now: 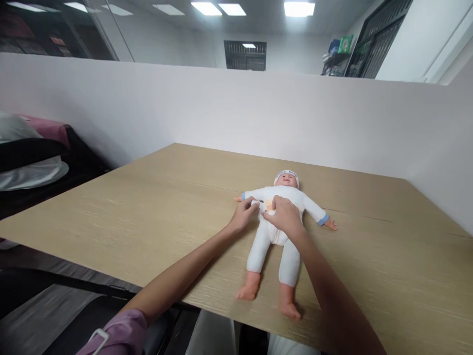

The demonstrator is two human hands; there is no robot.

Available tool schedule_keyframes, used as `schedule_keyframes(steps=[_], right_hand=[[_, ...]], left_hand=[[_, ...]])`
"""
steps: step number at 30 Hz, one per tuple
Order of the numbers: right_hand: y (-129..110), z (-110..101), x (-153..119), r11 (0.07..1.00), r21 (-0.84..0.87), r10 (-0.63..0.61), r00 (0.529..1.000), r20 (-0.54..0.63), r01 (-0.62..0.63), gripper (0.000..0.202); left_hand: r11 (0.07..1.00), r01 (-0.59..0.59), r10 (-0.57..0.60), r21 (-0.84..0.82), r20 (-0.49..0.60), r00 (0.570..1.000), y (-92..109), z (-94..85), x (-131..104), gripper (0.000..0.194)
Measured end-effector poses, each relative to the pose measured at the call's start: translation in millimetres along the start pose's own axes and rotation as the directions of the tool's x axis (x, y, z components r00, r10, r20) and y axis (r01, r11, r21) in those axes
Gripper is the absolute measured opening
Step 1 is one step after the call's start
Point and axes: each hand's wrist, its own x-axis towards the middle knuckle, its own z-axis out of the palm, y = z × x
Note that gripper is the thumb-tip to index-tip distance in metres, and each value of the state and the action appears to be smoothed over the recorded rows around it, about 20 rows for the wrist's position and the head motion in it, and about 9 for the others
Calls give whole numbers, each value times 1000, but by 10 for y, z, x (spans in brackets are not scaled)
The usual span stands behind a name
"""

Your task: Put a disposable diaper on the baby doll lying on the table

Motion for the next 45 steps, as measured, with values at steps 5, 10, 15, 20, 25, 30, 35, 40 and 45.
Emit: schedule_keyframes(steps=[5, 10, 15, 20, 25, 30, 35, 40, 45], right_hand=[[-4, 2, 15, 998, -24, -57, 998, -18, 57, 19], [-16, -6, 18, 998, 3, -66, 997, -33, 66, 28], [-14, -35, 33, 999, 40, -29, 1000, -8, 29, 25], [80, -110, 53, 992, 126, -7, 998, 65, -1, 27], [156, -181, 85, 977, 214, -15, 992, 124, -13, 28], [186, -167, 94, 963, 269, 2, 993, 115, -33, 22], [261, -139, 84, 905, 425, 1, 999, 45, -20, 15], [218, -205, 11, 833, 552, -10, 997, -73, 48, 17], [208, -350, -475, 696, 693, 7, 963, -268, 188, 25]], left_hand=[[995, -83, 89, -50, 116, 989, 201, 225, 112, 34], [985, -137, 150, -101, 139, 979, 167, 279, 108, 58], [985, -147, 159, -88, 142, 977, 55, 212, 30, 57], [980, -182, 192, -77, 149, 970, 4, 173, -28, 45], [975, -210, 217, -70, 120, 969, -11, 157, -18, 49], [966, -257, 256, -20, 177, 950, -4, 147, -12, 42], [974, -222, 212, 32, 198, 957, -17, 146, -15, 38], [965, -241, 231, 99, 109, 967, 64, 148, -20, 41], [946, -265, 281, 185, -62, 958, 383, 7, -276, 33]])
